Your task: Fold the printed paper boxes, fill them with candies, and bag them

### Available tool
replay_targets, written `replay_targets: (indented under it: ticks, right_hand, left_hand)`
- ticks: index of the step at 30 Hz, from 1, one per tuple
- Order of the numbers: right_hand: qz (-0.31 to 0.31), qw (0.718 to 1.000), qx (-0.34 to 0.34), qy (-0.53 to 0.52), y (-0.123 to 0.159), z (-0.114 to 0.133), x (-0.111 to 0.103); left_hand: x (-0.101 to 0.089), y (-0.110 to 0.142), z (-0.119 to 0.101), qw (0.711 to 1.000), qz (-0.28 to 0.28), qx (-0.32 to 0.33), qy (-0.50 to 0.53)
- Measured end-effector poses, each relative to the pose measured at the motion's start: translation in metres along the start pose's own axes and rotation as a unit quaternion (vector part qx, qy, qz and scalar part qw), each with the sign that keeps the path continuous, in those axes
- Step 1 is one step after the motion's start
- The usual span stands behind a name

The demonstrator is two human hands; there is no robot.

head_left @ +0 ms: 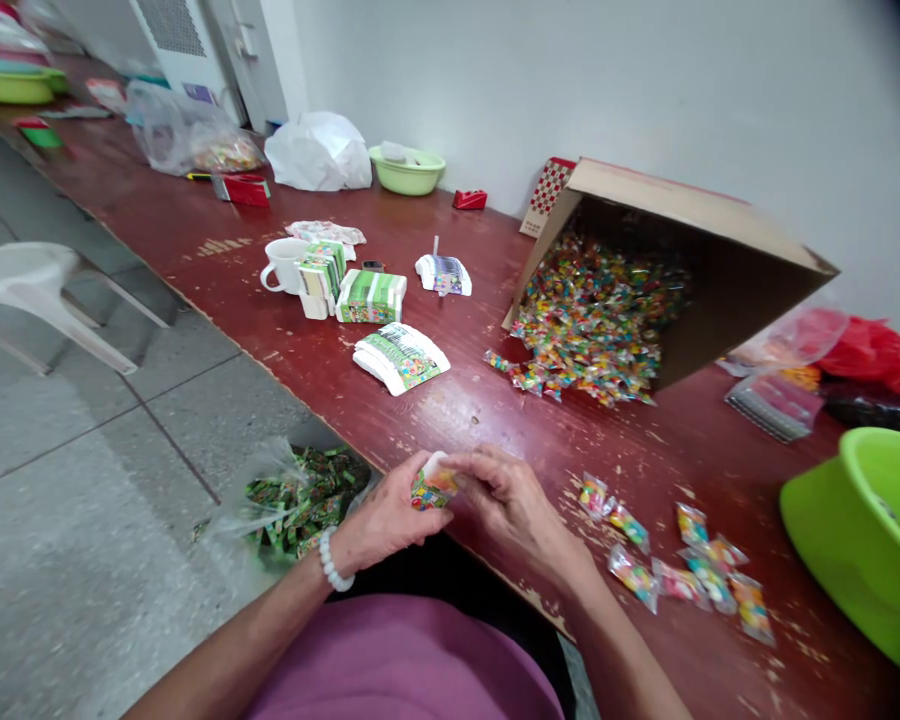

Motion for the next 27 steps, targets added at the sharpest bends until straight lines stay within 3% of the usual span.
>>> replay_targets:
  ticks: [3, 7, 10, 12, 15, 17, 20, 22, 27]
  right_hand:
    - [0.005, 1.000, 0.015, -0.007, -0.003, -0.001, 0.000]
    - [-0.051, 0.997, 0.057, -0.001, -0.005, -0.004, -0.006]
    - [-0.043, 0.999, 0.012, 0.001, -0.005, 0.005, -0.002]
    - [-0.076, 0.996, -0.007, -0.048, 0.000, 0.002, -0.007]
    - [-0.165, 0.973, 0.039, -0.156, 0.014, -0.023, -0.012]
    - [-0.169, 0.952, 0.069, -0.247, 0.016, -0.037, 0.003]
    - [-0.141, 0.911, 0.064, -0.382, 0.012, -0.040, 0.032]
    - [-0.143, 0.895, 0.052, -0.419, 0.010, -0.037, 0.040]
    - [-0.128, 0.894, 0.052, -0.426, 0.006, -0.036, 0.040]
  left_hand:
    - [0.000, 0.001, -0.004, 1.000, -0.005, -0.007, -0.005]
    - [0.003, 0.001, -0.006, 0.998, 0.008, -0.006, 0.055]
    - [0.002, 0.001, -0.005, 0.987, 0.018, 0.013, 0.161]
    - [0.000, 0.001, -0.003, 0.971, 0.017, 0.024, 0.239]
    - [-0.002, -0.002, 0.009, 0.940, 0.001, 0.000, 0.342]
    - [0.001, -0.006, 0.015, 0.915, -0.008, -0.020, 0.403]
    - [0.006, -0.010, 0.021, 0.885, -0.024, -0.035, 0.464]
    - [0.007, -0.009, 0.023, 0.884, -0.044, -0.037, 0.464]
    - [-0.004, -0.002, 0.018, 0.917, -0.110, 0.017, 0.382]
Point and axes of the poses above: each hand's wrist, its own y-axis away from the middle knuckle, its own x-axis out of the palm, z = x × y, the point moved 10 cm from there along -y, towards the middle knuckle, and after that the axes turned 11 degrees about z, right-handed, at the moved point
